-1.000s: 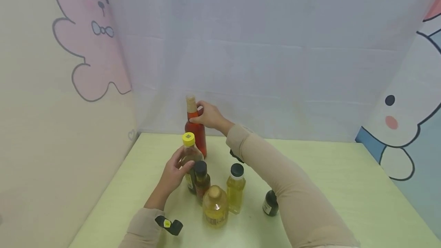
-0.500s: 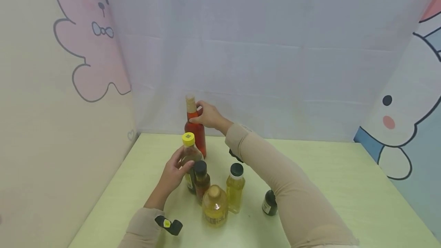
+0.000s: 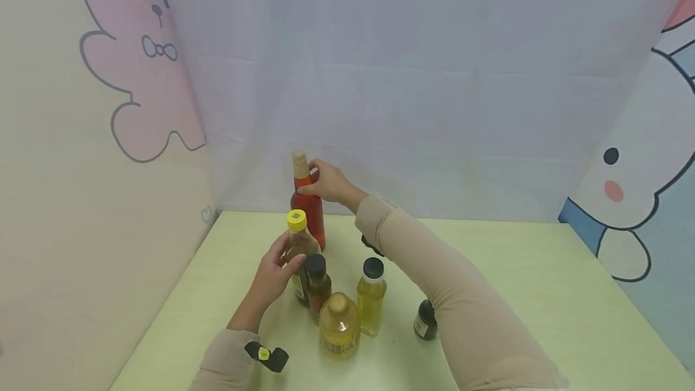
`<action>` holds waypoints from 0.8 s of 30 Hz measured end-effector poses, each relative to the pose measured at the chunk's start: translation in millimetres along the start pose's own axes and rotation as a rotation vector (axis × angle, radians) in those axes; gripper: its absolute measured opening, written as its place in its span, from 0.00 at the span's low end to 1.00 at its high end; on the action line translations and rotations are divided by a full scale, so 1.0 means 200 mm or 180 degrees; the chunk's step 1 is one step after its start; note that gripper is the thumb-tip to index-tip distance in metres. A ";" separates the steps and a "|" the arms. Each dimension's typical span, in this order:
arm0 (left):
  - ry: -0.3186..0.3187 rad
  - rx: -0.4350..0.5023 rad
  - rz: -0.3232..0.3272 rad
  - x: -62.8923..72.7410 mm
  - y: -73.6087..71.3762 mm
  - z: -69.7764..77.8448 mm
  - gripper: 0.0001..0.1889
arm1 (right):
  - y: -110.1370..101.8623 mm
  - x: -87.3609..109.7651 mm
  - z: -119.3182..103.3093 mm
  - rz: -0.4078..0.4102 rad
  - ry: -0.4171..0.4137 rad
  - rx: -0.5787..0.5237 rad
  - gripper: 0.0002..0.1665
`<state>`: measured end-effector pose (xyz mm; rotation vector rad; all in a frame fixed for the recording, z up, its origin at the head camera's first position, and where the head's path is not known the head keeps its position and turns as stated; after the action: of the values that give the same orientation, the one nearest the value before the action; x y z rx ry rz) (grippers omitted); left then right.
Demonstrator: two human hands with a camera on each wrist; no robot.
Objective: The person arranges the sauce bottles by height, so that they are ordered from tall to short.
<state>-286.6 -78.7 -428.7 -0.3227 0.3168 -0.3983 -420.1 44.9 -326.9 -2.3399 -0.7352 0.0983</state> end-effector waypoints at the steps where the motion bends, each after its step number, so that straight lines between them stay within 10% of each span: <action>1: 0.0001 -0.0006 -0.0001 0.00 0.00 0.00 0.35 | 0.00 0.00 0.00 0.0000 -0.0004 -0.0008 0.30; 24: -0.0016 0.0012 0.0007 -0.01 0.00 -0.02 0.34 | -0.08 0.11 0.03 -0.0124 -0.0021 -0.0098 0.31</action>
<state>-289.2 -79.0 -431.8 -0.3197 0.3113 -0.3960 -410.4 69.8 -319.5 -2.3543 -0.7904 0.0781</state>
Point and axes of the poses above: each hand's wrist, its own x-axis away from the middle knuckle, its own y-axis out of the palm, z = x × y, the point moved 7 cm from there along -x, towards the middle knuckle, and after that the axes turned 15 degrees about -z, right-handed, at the moved point
